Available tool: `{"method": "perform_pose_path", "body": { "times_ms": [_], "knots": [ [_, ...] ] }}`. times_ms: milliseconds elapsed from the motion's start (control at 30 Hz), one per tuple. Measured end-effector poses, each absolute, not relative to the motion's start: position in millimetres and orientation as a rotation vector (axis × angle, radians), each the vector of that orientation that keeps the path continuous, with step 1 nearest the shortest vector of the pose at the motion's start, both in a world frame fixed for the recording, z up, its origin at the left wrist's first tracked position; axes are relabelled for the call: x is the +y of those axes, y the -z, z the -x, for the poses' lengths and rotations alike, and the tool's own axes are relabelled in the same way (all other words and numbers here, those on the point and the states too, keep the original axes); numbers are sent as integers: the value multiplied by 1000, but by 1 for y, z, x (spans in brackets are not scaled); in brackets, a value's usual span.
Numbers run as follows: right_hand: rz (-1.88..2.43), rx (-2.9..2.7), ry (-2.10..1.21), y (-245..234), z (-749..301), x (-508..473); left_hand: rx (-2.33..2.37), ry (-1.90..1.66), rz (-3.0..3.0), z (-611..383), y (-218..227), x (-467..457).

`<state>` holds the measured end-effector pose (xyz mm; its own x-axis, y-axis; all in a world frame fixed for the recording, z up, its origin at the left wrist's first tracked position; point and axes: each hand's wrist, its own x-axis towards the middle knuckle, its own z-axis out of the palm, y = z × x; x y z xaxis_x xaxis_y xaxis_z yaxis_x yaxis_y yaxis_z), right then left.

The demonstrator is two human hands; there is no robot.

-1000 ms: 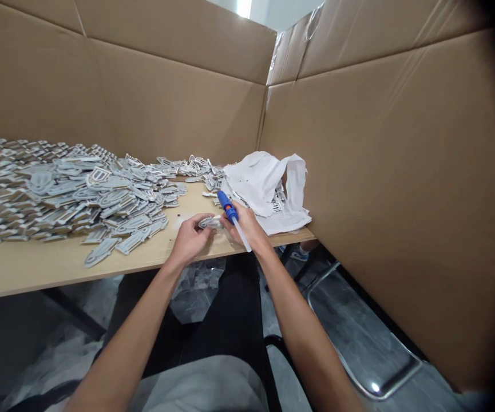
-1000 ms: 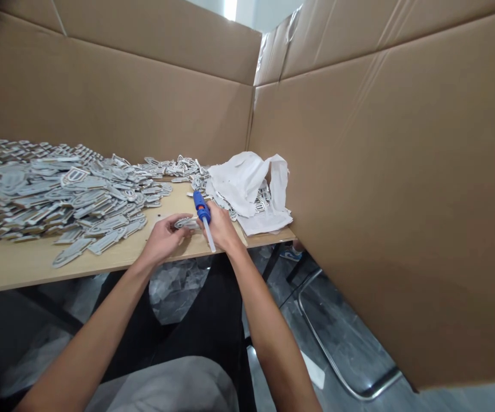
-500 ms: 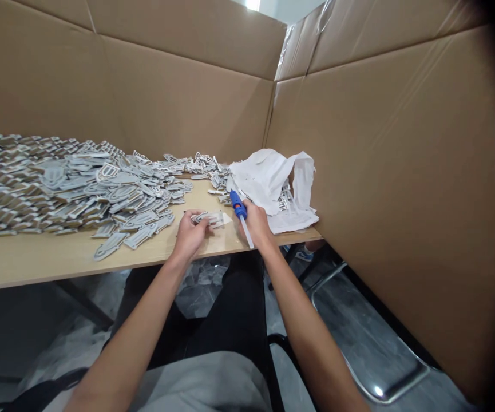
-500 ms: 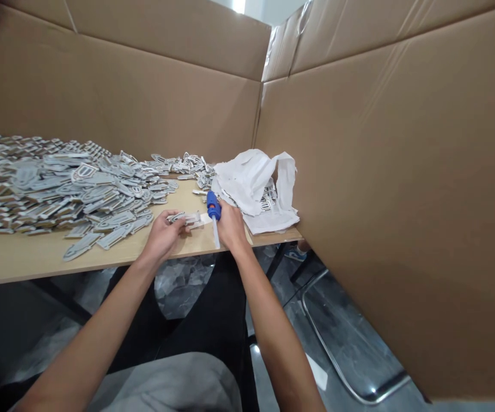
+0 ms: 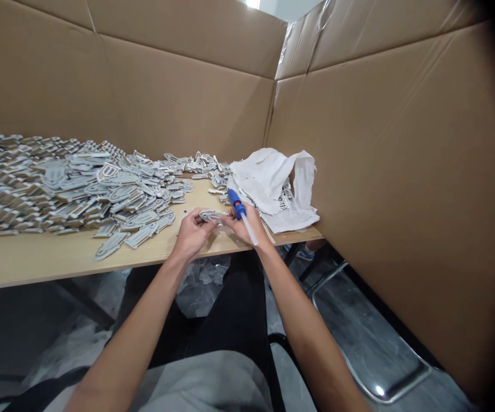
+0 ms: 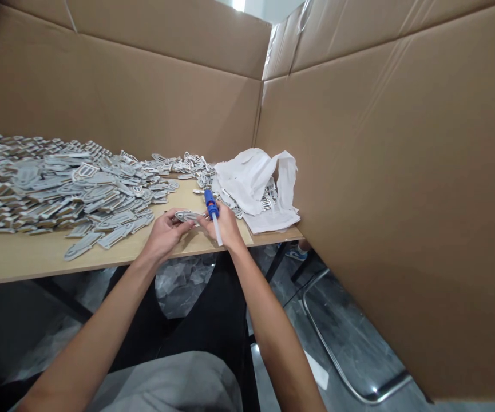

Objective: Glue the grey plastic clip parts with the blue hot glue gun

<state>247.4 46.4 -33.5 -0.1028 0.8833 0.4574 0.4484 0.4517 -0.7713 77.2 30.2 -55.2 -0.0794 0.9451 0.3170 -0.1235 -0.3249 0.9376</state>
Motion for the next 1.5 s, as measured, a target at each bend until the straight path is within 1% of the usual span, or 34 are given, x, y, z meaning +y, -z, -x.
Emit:
{"method": "perform_pose_path", "body": {
  "times_ms": [233, 300, 400, 500, 933, 1200, 1500],
  "knots": [
    [1137, -1704, -544, 25, -253, 40, 962, -1663, -1098, -79, 58, 36],
    [1179, -1757, -636, 23, -259, 39, 963, -1696, -1040, -80, 59, 39],
    [1123, -1801, -833, 23, -262, 39, 954, -1705, -1012, -83, 59, 39],
    [1043, -1779, -917, 27, -260, 39, 976, -1682, -1060, -84, 55, 35],
    [1183, -1917, -858, 16, -259, 26, 1070, -1679, -1138, -83, 51, 28],
    [1099, -1880, -922, 16, -255, 25, 1074, -1695, -1167, -82, 52, 28],
    [1152, -1939, -742, 18, -258, 29, 1097, -1700, -1232, -80, 58, 32]
  ]
}}
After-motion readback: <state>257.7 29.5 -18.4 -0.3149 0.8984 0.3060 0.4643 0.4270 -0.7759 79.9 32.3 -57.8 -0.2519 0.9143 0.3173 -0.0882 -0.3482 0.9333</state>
